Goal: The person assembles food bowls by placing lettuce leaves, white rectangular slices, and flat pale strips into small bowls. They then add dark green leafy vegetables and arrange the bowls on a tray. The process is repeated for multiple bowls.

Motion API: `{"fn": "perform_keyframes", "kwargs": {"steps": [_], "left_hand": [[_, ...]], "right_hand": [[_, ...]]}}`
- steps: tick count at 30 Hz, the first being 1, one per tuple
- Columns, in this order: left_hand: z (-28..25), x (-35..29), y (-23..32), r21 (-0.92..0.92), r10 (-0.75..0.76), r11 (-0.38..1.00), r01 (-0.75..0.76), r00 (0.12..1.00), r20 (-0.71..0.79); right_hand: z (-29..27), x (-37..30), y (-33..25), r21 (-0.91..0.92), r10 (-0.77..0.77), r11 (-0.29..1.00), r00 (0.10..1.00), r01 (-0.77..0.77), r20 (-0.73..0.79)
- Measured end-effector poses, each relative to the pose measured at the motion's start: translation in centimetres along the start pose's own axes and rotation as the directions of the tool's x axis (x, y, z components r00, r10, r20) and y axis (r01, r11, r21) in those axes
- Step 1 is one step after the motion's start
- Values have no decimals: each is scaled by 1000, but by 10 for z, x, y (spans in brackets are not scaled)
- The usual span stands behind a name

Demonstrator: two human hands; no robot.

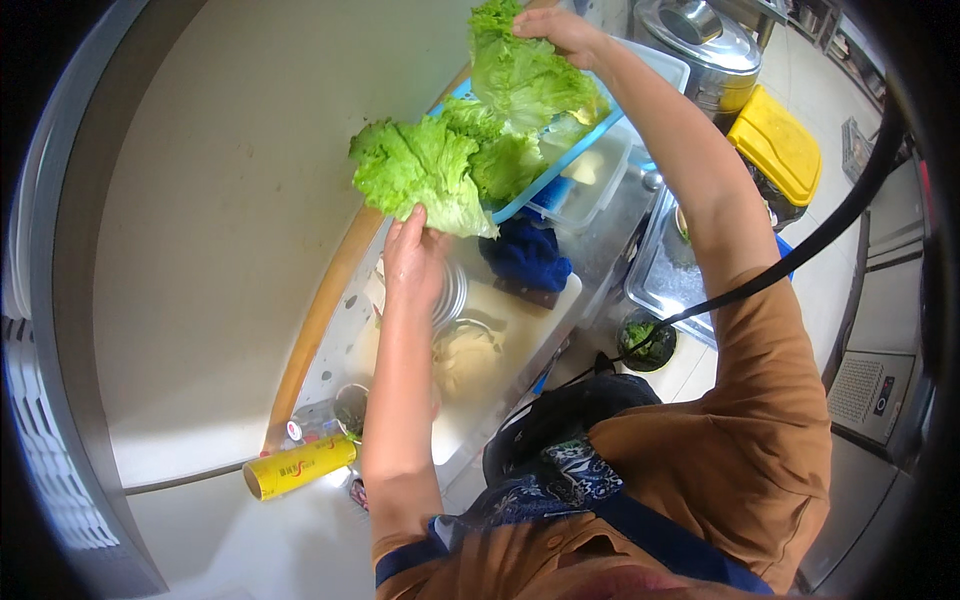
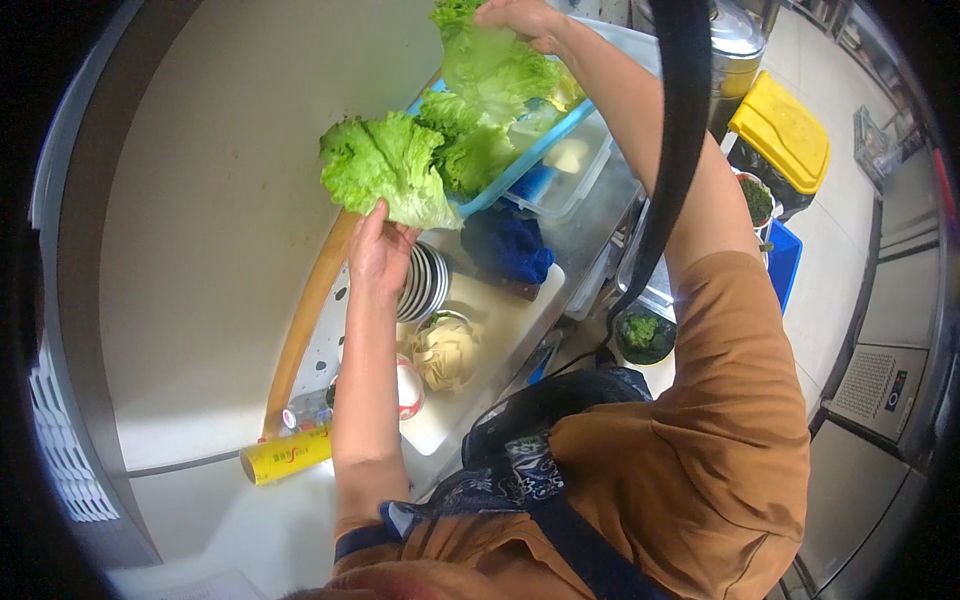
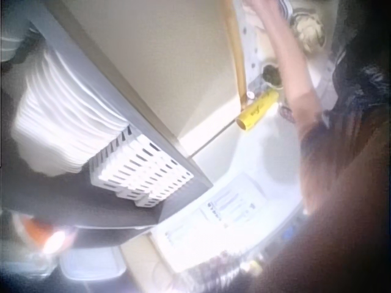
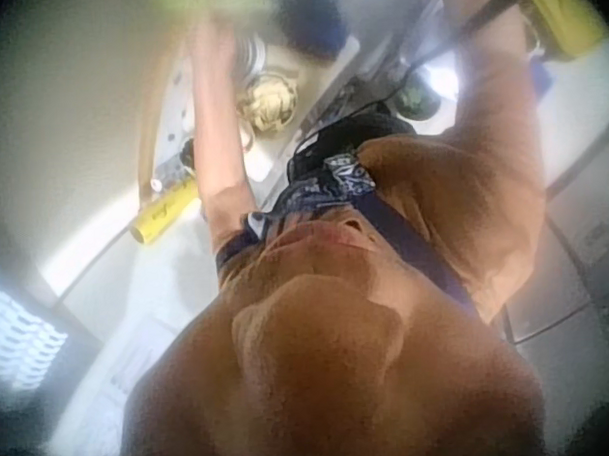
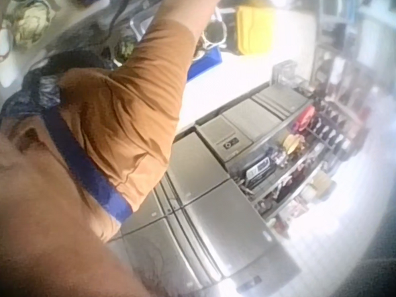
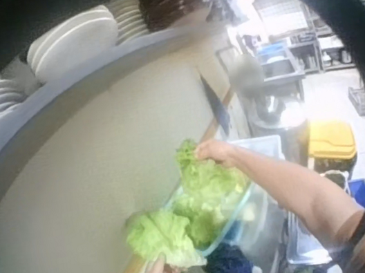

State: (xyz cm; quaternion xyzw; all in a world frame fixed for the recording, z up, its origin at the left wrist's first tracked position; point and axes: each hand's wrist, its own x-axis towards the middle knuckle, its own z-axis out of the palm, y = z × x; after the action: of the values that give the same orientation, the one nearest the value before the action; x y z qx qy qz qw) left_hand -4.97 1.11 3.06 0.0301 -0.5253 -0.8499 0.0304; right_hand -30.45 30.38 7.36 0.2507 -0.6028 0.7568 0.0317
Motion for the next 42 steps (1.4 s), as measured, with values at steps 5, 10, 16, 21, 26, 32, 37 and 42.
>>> {"fn": "perform_keyframes", "kwargs": {"steps": [5, 10, 16, 21, 26, 32, 37, 42], "left_hand": [[15, 37, -1, 92, -20, 996, 15, 998, 51], [25, 63, -5, 104, -38, 994, 36, 999, 25], [29, 93, 1, 237, -115, 965, 109, 993, 11], [36, 122, 2, 484, -152, 861, 157, 987, -49], [41, 129, 8, 739, 281, 614, -278, 952, 124], [57, 87, 10, 636, 361, 632, -443, 894, 264], [51, 72, 13, 26, 216, 976, -215, 972, -96], [4, 67, 16, -223, 71, 968, -118, 976, -208]], "right_hand": [[-2, 0, -11, -217, 51, 973, 993, -73, -105], [15, 5, -15, -175, 75, 979, 982, -105, -172], [24, 5, -26, -475, 60, 864, 971, -166, -230], [50, 18, -26, -55, 105, 992, 977, -117, -187], [70, 9, -53, -165, 124, 978, 991, -131, -55], [137, -26, -77, -54, 106, 993, 994, -105, 14], [176, -38, -72, -277, -43, 953, 960, 123, 277], [151, -33, -45, -227, -39, 971, 991, 67, 126]]}}
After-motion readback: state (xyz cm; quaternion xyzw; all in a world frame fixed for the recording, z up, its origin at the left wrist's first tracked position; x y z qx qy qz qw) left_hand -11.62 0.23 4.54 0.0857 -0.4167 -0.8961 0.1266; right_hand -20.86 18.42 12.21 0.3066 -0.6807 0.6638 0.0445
